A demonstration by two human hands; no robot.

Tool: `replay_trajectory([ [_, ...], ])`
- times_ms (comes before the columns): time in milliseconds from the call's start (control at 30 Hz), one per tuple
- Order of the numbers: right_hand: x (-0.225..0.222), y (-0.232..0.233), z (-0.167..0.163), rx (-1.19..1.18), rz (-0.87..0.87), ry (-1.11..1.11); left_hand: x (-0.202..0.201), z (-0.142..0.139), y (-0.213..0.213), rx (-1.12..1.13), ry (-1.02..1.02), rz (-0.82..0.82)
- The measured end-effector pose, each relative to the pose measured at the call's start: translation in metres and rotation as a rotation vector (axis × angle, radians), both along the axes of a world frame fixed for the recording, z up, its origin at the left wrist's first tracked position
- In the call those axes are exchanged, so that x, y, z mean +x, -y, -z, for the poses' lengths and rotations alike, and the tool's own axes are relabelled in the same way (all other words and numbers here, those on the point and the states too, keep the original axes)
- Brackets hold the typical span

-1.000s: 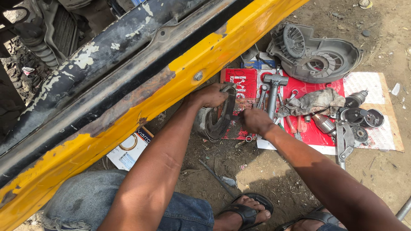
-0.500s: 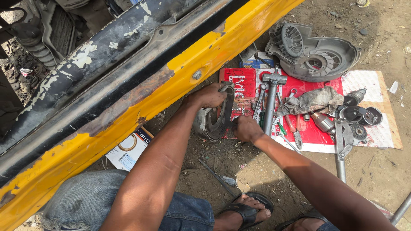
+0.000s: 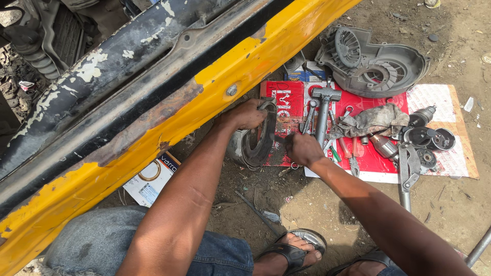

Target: The person sits on the ground next to a yellow vehicle and uses a small metal tool to scrape and clean the inside of a circular metal part. The person holds the part steady with one hand while working with the tool in the other hand.

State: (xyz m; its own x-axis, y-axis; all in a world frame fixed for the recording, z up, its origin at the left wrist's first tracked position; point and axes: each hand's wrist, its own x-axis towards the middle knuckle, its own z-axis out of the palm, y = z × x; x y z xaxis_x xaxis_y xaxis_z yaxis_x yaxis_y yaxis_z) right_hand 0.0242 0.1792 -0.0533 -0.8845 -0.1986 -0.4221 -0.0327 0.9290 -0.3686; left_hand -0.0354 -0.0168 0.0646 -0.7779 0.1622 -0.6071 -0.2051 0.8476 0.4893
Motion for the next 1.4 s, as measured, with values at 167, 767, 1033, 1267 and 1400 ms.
replay_trajectory([
  [167, 0.005, -0.002, 0.003, -0.025, -0.094, -0.016, 0.000, 0.003, 0.001, -0.060, -0.078, 0.007],
  [767, 0.025, 0.007, -0.001, -0.126, -0.052, 0.147, 0.003, 0.003, 0.004, 0.006, -0.046, -0.019],
  [1033, 0.027, 0.005, -0.007, -0.087, -0.107, 0.151, 0.003, -0.002, 0.003, -0.040, -0.057, -0.015],
  [1267, 0.007, -0.006, -0.016, 0.027, -0.036, -0.191, 0.004, -0.006, 0.008, 0.027, -0.012, -0.057],
  [1400, -0.008, -0.019, -0.023, -0.153, 0.170, -0.298, -0.001, 0.006, 0.015, 0.068, -0.082, -0.067],
])
